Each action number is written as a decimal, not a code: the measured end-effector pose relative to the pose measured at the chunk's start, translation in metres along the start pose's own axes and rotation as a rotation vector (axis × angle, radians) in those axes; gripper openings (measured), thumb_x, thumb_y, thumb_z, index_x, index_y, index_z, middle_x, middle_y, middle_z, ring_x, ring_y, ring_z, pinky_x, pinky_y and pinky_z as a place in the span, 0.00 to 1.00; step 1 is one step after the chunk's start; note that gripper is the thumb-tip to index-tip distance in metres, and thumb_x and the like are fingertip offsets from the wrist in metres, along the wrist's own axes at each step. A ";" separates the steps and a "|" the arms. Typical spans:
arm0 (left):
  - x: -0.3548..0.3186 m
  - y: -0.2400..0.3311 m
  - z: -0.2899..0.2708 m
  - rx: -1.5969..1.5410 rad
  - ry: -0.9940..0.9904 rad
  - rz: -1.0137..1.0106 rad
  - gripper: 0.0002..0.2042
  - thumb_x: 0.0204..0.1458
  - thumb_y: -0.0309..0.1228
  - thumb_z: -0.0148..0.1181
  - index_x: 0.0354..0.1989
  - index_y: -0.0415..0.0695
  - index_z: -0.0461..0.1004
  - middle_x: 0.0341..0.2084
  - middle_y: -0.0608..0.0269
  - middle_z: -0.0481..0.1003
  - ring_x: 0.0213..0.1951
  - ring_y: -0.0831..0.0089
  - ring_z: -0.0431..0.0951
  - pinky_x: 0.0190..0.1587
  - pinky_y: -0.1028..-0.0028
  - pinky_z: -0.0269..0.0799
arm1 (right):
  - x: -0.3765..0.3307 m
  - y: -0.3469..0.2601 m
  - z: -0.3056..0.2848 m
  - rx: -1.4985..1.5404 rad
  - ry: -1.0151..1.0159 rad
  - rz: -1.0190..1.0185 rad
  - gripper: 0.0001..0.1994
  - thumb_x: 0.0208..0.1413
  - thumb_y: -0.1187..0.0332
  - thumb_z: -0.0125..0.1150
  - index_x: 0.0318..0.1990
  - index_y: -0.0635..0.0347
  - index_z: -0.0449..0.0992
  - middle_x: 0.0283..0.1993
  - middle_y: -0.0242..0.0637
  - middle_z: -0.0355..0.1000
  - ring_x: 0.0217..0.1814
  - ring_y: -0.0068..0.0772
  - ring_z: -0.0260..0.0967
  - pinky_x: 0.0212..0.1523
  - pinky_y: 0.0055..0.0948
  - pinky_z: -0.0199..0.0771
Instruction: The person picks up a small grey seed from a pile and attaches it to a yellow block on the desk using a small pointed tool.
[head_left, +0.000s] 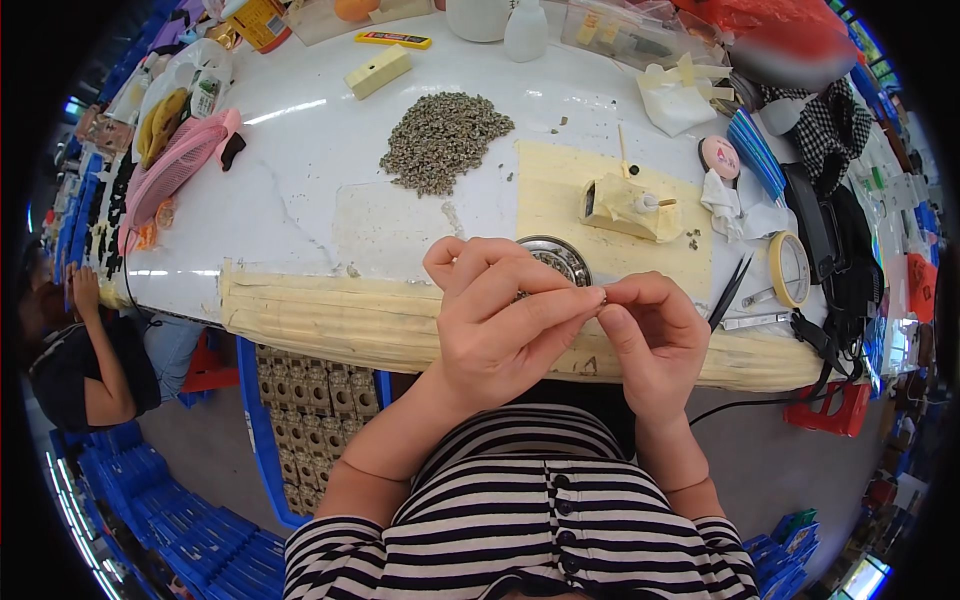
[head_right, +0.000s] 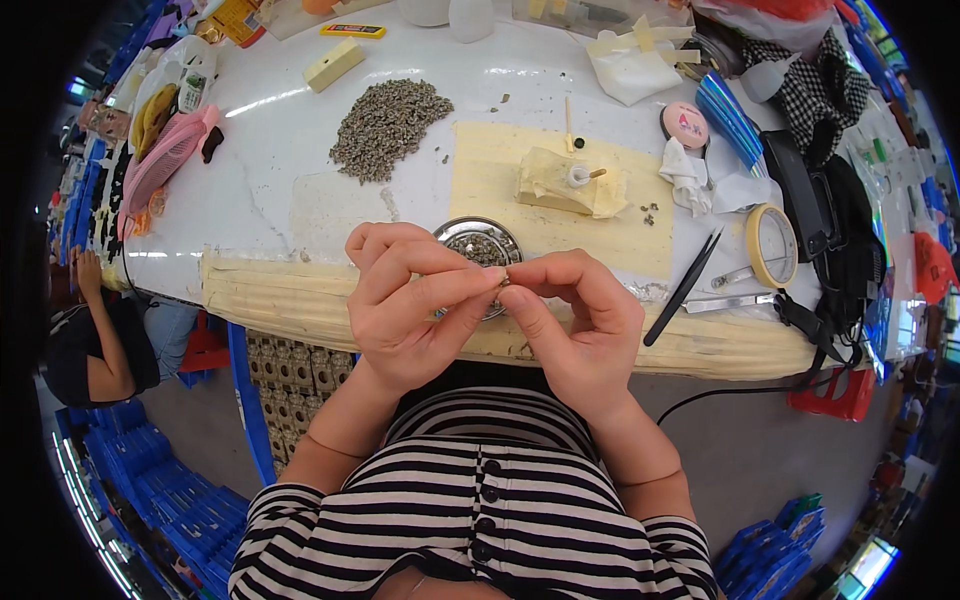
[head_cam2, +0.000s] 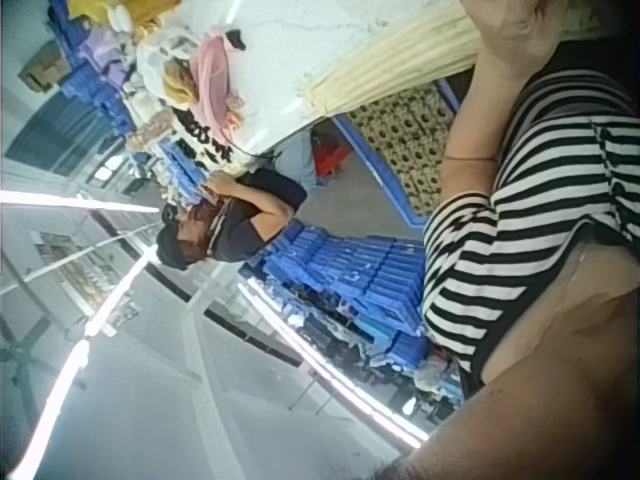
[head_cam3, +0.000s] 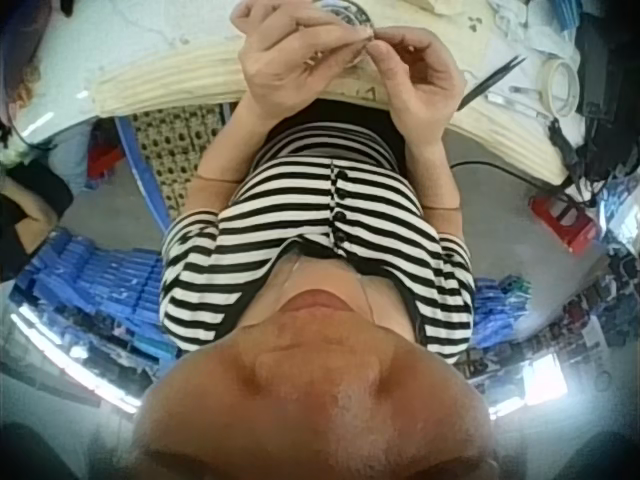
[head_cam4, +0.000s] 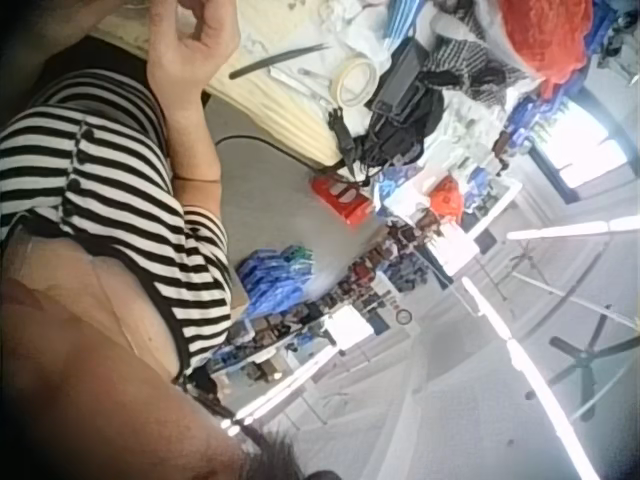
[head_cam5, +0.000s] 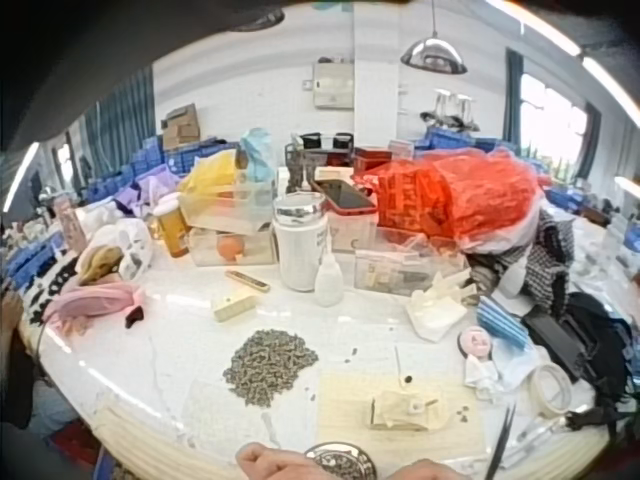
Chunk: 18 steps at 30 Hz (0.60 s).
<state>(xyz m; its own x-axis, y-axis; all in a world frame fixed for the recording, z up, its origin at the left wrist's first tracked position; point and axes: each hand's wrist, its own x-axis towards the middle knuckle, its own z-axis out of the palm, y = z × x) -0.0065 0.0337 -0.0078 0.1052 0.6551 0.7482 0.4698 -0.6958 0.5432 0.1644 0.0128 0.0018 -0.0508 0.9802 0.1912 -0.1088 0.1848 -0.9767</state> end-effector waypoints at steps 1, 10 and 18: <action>0.000 0.000 0.000 -0.001 0.000 -0.002 0.15 0.35 0.27 0.73 0.36 0.53 0.84 0.28 0.78 0.76 0.35 0.74 0.71 0.45 0.66 0.51 | 0.000 -0.001 0.000 -0.004 0.007 -0.007 0.08 0.56 0.80 0.66 0.42 0.69 0.77 0.39 0.36 0.77 0.42 0.22 0.75 0.47 0.22 0.76; 0.003 0.001 0.000 0.027 0.008 -0.013 0.12 0.38 0.26 0.74 0.34 0.51 0.83 0.27 0.76 0.76 0.34 0.74 0.71 0.44 0.69 0.53 | 0.001 0.002 0.005 -0.052 0.082 -0.119 0.10 0.52 0.81 0.69 0.41 0.68 0.78 0.39 0.38 0.78 0.40 0.25 0.76 0.44 0.23 0.76; 0.003 0.000 -0.001 0.001 0.011 -0.034 0.12 0.39 0.27 0.74 0.34 0.51 0.84 0.27 0.77 0.76 0.34 0.75 0.71 0.44 0.70 0.52 | 0.002 0.006 0.001 -0.210 0.053 -0.219 0.10 0.49 0.82 0.70 0.40 0.68 0.81 0.37 0.39 0.79 0.37 0.29 0.75 0.40 0.24 0.73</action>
<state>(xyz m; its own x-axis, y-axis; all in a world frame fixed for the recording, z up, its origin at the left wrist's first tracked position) -0.0071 0.0357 -0.0057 0.0795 0.6750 0.7335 0.4734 -0.6731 0.5681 0.1623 0.0163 -0.0039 0.0040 0.9167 0.3996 0.0960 0.3974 -0.9126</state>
